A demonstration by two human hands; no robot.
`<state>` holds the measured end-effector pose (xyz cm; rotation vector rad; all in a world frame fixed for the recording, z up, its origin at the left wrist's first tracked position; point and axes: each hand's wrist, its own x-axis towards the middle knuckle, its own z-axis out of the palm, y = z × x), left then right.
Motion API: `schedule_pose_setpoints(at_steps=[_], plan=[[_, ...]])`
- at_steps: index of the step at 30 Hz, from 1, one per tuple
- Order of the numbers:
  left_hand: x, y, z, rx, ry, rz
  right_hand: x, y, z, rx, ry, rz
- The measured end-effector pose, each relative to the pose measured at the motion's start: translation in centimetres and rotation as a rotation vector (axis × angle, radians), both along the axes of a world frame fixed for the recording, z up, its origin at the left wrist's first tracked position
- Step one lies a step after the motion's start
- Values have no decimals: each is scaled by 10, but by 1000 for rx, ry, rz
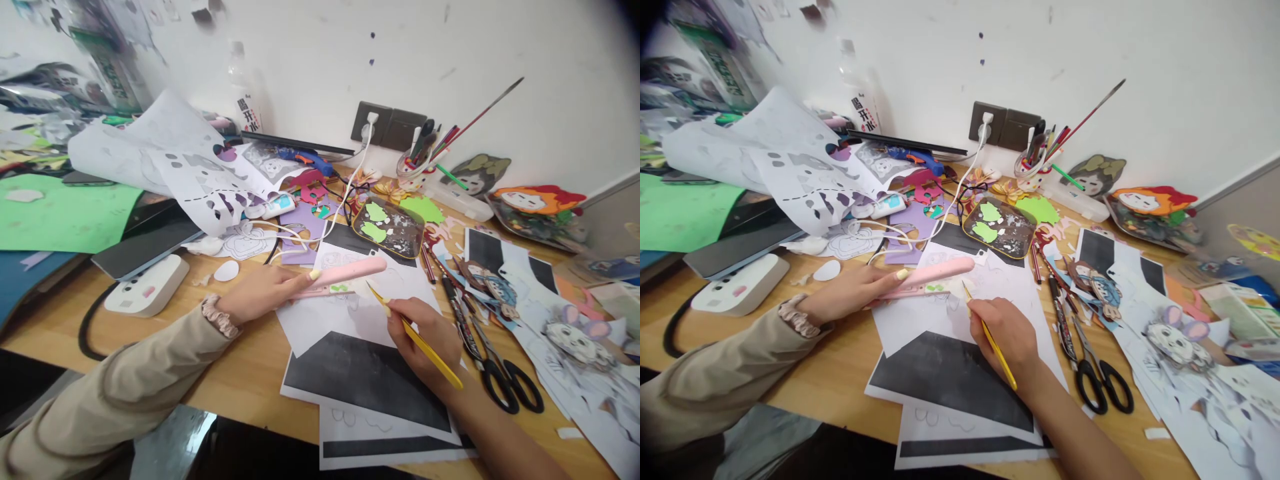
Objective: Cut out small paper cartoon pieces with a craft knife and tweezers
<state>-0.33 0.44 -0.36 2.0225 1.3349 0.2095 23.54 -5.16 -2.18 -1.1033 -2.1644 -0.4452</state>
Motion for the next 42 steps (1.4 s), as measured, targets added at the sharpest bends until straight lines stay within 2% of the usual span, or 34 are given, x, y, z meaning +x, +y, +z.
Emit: schedule_pose_setpoints(at_steps=[3,11,18,26,32,42], plan=[[-1,0,-1,11,3,-4,-2,3,-1,79,19,22],[1,1,-1,3,17,19,-6,4,-3,100,17,41],[0,0,-1,-16,10,25,-6,4,-2,59,26,98],[0,1,-1,-26,-11,35,-2,2,1,-11,46,75],[0,1,-1,-21,-4,28,-7,3,-1,-11,47,167],[2,0,0,-11,10,30,-10,3,-2,-24,24,204]])
